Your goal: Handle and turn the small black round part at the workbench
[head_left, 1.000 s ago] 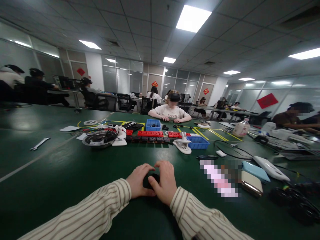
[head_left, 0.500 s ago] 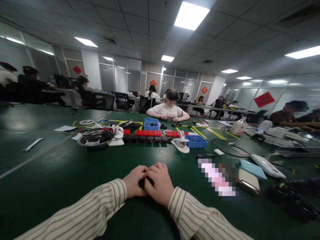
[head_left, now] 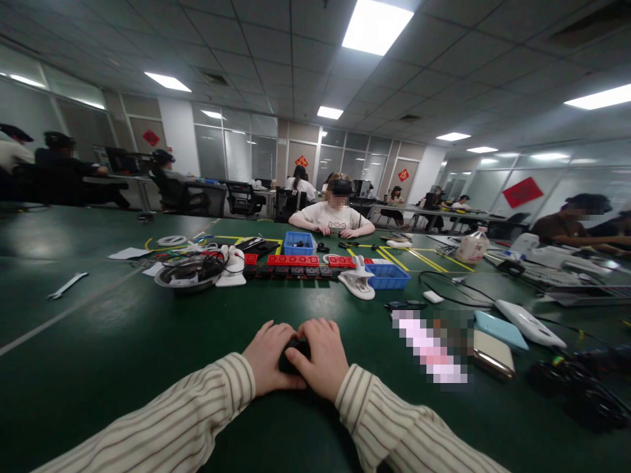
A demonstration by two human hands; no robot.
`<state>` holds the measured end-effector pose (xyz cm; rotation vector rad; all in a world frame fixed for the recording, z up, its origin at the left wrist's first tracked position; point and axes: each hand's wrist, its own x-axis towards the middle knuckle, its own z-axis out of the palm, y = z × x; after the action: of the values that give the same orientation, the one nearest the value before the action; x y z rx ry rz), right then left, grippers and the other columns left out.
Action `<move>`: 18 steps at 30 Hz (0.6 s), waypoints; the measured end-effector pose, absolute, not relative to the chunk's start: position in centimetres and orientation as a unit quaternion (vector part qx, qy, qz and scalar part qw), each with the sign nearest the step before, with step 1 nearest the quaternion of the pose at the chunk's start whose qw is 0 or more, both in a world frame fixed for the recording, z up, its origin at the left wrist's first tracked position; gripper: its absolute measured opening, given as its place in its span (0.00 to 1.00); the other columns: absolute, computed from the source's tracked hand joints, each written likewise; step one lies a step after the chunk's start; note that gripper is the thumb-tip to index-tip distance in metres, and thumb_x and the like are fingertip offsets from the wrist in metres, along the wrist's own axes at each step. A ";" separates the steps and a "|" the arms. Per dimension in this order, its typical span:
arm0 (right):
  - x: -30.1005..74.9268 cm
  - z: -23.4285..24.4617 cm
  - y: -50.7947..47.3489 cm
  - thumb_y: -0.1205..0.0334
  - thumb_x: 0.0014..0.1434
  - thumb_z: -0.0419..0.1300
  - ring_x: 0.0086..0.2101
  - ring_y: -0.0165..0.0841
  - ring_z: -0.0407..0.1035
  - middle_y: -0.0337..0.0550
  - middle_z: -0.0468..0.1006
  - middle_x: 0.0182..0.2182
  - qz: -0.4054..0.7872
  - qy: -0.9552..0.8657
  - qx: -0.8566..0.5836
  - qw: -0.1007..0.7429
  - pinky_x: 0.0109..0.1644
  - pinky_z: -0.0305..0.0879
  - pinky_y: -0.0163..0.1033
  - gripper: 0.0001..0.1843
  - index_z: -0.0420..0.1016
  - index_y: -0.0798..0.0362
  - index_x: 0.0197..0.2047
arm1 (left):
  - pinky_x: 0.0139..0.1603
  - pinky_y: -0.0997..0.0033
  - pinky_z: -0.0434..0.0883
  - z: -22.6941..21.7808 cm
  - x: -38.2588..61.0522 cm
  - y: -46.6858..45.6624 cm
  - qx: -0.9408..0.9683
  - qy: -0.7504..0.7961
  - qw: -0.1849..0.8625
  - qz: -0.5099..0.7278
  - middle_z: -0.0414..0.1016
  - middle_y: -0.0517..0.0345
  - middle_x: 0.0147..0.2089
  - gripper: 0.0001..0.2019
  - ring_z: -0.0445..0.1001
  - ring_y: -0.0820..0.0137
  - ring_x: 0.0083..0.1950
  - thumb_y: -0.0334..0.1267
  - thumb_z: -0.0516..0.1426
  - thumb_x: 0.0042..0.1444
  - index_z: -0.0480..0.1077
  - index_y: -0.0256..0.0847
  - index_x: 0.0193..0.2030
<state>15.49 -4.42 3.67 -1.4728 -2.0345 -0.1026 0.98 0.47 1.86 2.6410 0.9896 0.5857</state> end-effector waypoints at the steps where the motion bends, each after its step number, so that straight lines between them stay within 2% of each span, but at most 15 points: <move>1: 15.5 3.6 -4.4 0.52 0.52 0.60 0.33 0.35 0.59 0.39 0.68 0.28 -0.041 -0.772 -0.559 0.301 0.40 0.51 0.41 0.13 0.64 0.53 0.29 | 0.58 0.45 0.50 1.8 1.0 0.4 0.909 0.345 0.124 0.198 0.68 0.55 0.41 0.28 0.68 0.58 0.46 0.51 0.64 0.34 0.65 0.40 0.41; 4: 15.4 3.5 -4.4 0.54 0.52 0.60 0.34 0.35 0.60 0.39 0.68 0.28 -0.046 -0.783 -0.543 0.301 0.42 0.51 0.42 0.11 0.66 0.53 0.30 | 0.59 0.46 0.50 1.7 1.0 0.7 0.914 0.331 0.128 0.196 0.68 0.56 0.41 0.23 0.68 0.59 0.45 0.47 0.63 0.37 0.67 0.41 0.41; 8: 15.5 3.9 -4.8 0.63 0.51 0.57 0.36 0.35 0.60 0.39 0.70 0.30 -0.033 -0.817 -0.487 0.306 0.46 0.50 0.43 0.04 0.68 0.52 0.32 | 0.48 0.62 0.64 1.4 0.7 1.5 0.925 0.282 0.165 0.193 0.68 0.57 0.39 0.17 0.67 0.62 0.42 0.42 0.62 0.38 0.70 0.42 0.37; 10: 15.5 4.1 -5.2 0.67 0.50 0.55 0.38 0.34 0.60 0.38 0.72 0.33 -0.016 -0.831 -0.463 0.308 0.47 0.50 0.43 0.06 0.69 0.51 0.34 | 0.46 0.64 0.66 1.1 0.4 1.8 0.929 0.269 0.169 0.191 0.68 0.57 0.39 0.16 0.67 0.62 0.42 0.42 0.62 0.38 0.70 0.43 0.36; 14: 15.6 4.1 -5.5 0.66 0.53 0.54 0.40 0.34 0.60 0.39 0.71 0.39 0.023 -0.813 -0.468 0.344 0.48 0.50 0.43 0.11 0.67 0.50 0.41 | 0.57 0.49 0.55 0.7 0.0 1.9 0.917 0.306 0.146 0.209 0.67 0.52 0.47 0.31 0.65 0.55 0.49 0.48 0.65 0.34 0.66 0.43 0.47; 16: 15.7 3.7 -5.3 0.63 0.55 0.54 0.39 0.35 0.61 0.40 0.70 0.38 0.033 -0.783 -0.493 0.377 0.47 0.51 0.43 0.11 0.66 0.52 0.43 | 0.59 0.45 0.51 0.8 0.0 1.7 0.907 0.335 0.134 0.216 0.65 0.49 0.51 0.38 0.63 0.52 0.53 0.50 0.66 0.31 0.62 0.42 0.52; 18: 15.8 3.2 -5.0 0.62 0.55 0.54 0.37 0.35 0.60 0.41 0.69 0.35 0.038 -0.754 -0.521 0.399 0.45 0.52 0.43 0.10 0.65 0.53 0.41 | 0.60 0.42 0.48 1.1 0.2 1.3 0.903 0.352 0.122 0.215 0.66 0.49 0.52 0.40 0.63 0.52 0.54 0.52 0.66 0.30 0.60 0.42 0.53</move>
<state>15.75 -5.01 3.22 -1.3177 -1.9076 0.0963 0.15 1.31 1.09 2.6350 1.0279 0.6271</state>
